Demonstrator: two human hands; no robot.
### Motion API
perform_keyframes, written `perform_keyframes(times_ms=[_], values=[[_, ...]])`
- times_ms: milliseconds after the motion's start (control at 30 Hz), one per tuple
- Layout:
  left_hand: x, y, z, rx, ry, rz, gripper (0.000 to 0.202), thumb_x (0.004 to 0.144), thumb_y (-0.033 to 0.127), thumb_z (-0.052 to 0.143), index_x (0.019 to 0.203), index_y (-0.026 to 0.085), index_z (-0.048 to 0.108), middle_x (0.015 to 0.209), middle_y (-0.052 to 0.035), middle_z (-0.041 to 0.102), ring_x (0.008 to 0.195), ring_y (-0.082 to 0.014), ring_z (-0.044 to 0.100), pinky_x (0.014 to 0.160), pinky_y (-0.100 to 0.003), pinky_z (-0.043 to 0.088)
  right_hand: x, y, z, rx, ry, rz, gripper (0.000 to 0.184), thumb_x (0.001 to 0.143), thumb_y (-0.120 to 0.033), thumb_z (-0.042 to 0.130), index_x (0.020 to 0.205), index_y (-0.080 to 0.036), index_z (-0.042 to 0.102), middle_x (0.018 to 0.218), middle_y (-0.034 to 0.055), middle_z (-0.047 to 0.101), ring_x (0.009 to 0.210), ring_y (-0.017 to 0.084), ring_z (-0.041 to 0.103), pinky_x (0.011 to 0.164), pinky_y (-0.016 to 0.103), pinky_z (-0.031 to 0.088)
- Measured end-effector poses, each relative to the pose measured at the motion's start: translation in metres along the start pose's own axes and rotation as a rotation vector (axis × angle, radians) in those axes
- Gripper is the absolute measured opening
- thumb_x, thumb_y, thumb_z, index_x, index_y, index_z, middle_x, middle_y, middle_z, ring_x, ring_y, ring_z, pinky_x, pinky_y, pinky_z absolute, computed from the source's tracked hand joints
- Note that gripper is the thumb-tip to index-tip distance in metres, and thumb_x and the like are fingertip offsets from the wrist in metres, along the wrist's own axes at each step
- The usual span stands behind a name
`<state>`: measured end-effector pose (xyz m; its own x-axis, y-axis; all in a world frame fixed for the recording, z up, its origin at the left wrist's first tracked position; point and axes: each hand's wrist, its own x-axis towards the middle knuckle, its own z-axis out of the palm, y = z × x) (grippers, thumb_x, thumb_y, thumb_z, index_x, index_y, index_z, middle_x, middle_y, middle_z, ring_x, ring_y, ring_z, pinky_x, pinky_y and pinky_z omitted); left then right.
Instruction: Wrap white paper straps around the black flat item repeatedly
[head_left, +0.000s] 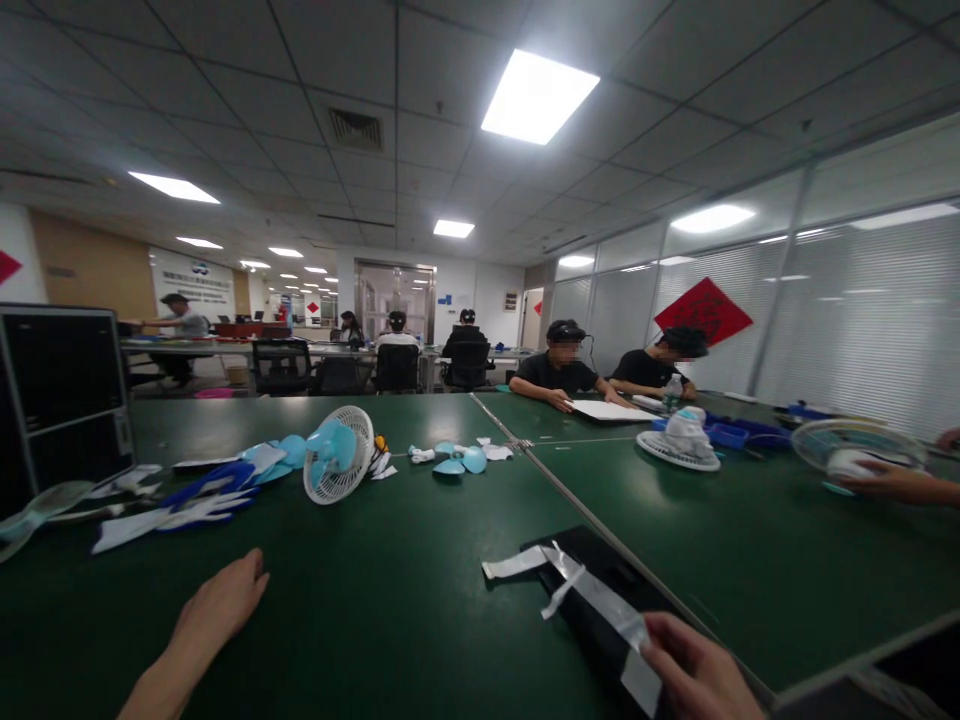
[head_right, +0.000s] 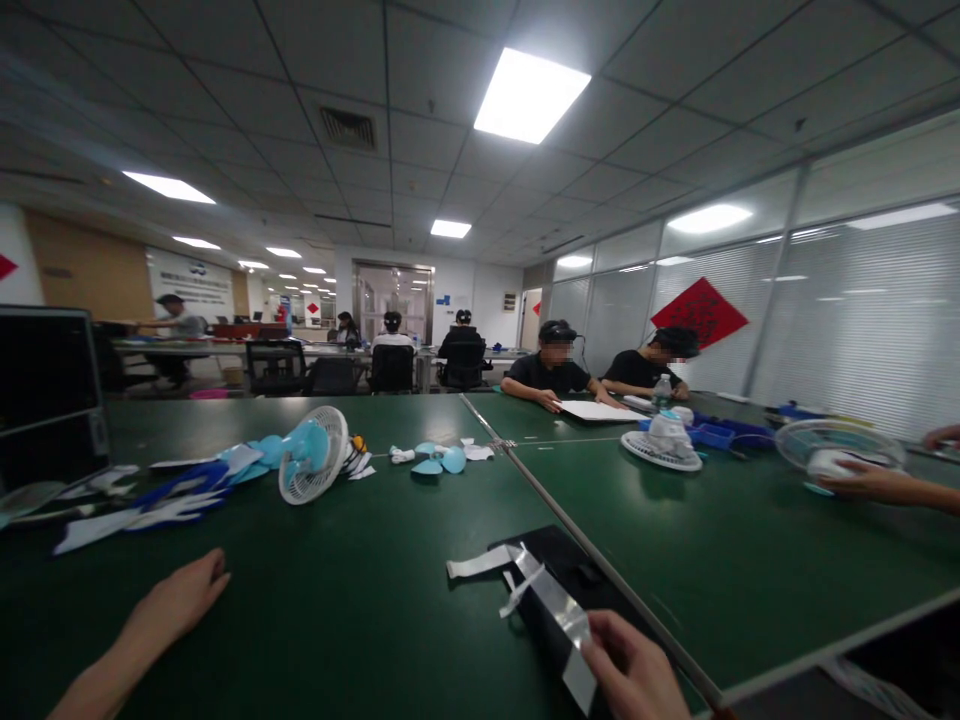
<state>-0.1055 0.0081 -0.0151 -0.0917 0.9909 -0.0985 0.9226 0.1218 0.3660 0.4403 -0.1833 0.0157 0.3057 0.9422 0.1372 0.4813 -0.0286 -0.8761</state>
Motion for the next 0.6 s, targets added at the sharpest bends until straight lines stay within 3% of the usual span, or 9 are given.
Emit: perform_keyframes(times_ms=[200,333,433,600], values=[[0.006,-0.006,0.006,-0.001,0.036,0.012,0.039,0.082,0.036,0.039,0.111,0.015,0.052,0.117,-0.0152,0.062,0.102,-0.0253,0.062,0.08,-0.036,0.051,0.048,-0.051,0.007,-0.156,0.111,-0.23,0.033,0.079,-0.041,0.048,0.095,-0.016,0.063,0.083,0.0067,0.069,0.076,0.022,0.063,0.066,0.028,0.048],[0.006,-0.006,0.006,0.008,0.017,0.019,0.034,0.084,0.035,0.036,0.106,0.017,0.054,0.114,-0.0144,0.063,0.1,-0.0249,0.063,0.079,-0.036,0.05,0.098,-0.073,0.03,-0.521,0.217,-0.347,0.027,0.084,-0.027,0.045,0.1,-0.015,0.062,0.086,0.0074,0.067,0.079,0.02,0.062,0.073,0.03,0.047],[0.005,-0.004,0.005,0.012,0.02,0.023,0.034,0.085,0.035,0.036,0.108,0.017,0.053,0.115,-0.0134,0.063,0.1,-0.0243,0.063,0.079,-0.035,0.05,0.128,-0.078,0.055,-0.783,0.126,-0.342,0.024,0.09,-0.028,0.05,0.108,-0.016,0.061,0.106,0.0095,0.063,0.091,0.019,0.061,0.081,0.033,0.048],[0.009,-0.005,0.009,0.067,0.058,0.013,0.033,0.085,0.035,0.037,0.107,0.017,0.054,0.117,-0.0135,0.063,0.103,-0.0243,0.062,0.081,-0.035,0.049,0.145,-0.068,0.088,-0.898,0.035,-0.215,0.031,0.091,-0.034,0.055,0.118,-0.018,0.056,0.12,0.0084,0.057,0.1,0.021,0.059,0.084,0.041,0.051]])
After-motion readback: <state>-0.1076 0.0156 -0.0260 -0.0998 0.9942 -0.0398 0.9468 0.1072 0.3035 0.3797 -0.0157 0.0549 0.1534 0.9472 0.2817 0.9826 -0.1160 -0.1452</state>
